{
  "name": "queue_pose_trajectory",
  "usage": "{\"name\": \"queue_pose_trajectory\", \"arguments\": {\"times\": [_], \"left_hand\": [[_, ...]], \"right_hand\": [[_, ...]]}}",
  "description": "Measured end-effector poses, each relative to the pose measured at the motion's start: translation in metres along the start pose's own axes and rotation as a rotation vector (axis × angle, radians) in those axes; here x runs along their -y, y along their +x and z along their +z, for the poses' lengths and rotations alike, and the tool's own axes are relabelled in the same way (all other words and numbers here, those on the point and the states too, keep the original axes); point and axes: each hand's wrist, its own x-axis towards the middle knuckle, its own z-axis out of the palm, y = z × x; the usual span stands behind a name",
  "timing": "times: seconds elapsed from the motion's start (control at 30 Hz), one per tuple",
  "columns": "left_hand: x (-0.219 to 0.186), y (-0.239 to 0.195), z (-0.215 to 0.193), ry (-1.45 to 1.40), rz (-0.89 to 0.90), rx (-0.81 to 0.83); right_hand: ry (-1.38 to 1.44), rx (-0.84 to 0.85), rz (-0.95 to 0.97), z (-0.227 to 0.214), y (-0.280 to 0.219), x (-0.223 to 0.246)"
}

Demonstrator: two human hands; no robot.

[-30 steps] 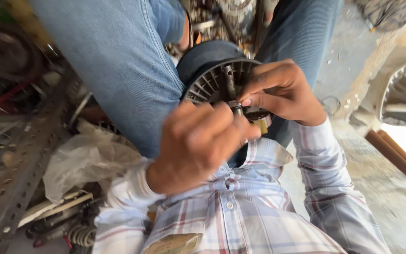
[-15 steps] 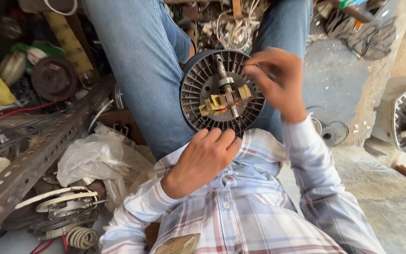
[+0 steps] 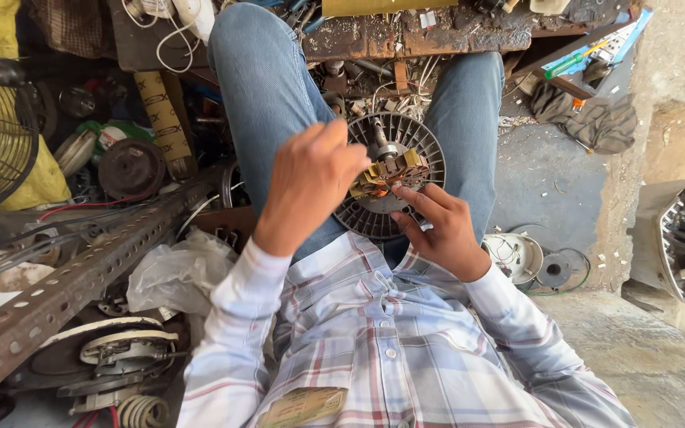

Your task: The person manipulates a fan motor stator and rotor assembly by hand, handling internal components and wires while the device rests on their lap.

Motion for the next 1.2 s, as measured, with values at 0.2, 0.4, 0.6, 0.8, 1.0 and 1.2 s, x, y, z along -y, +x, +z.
{"name": "queue_pose_trajectory", "arguments": {"times": [0.2,0.4,0.6,0.8,1.0,1.2], "left_hand": [[0.044,0.042,0.054,0.226,0.018,0.06],[0.041,0.076,0.063,0.193,0.121,-0.093],[-0.013,0.032,0.044,0.332,0.143,-0.095],[-0.065,-0.027,0.051,0.157,0.134,0.081],[-0.058,-0.071,0.05,-0.017,0.051,0.196],[-0.045,-0.067,0.023,-0.19,0.067,0.214]], "right_hand": [[0.067,-0.153,-0.117,-0.003,0.011,-0.036],[0.513,0.303,0.33,-0.004,0.111,-0.095],[0.683,0.438,0.142,-0.002,0.121,-0.122],[0.483,0.51,-0.091,-0.02,0.114,-0.106],[0.123,0.055,0.01,-0.017,0.081,-0.082],[-0.046,-0.018,-0.259,-0.005,0.011,-0.035]]}}
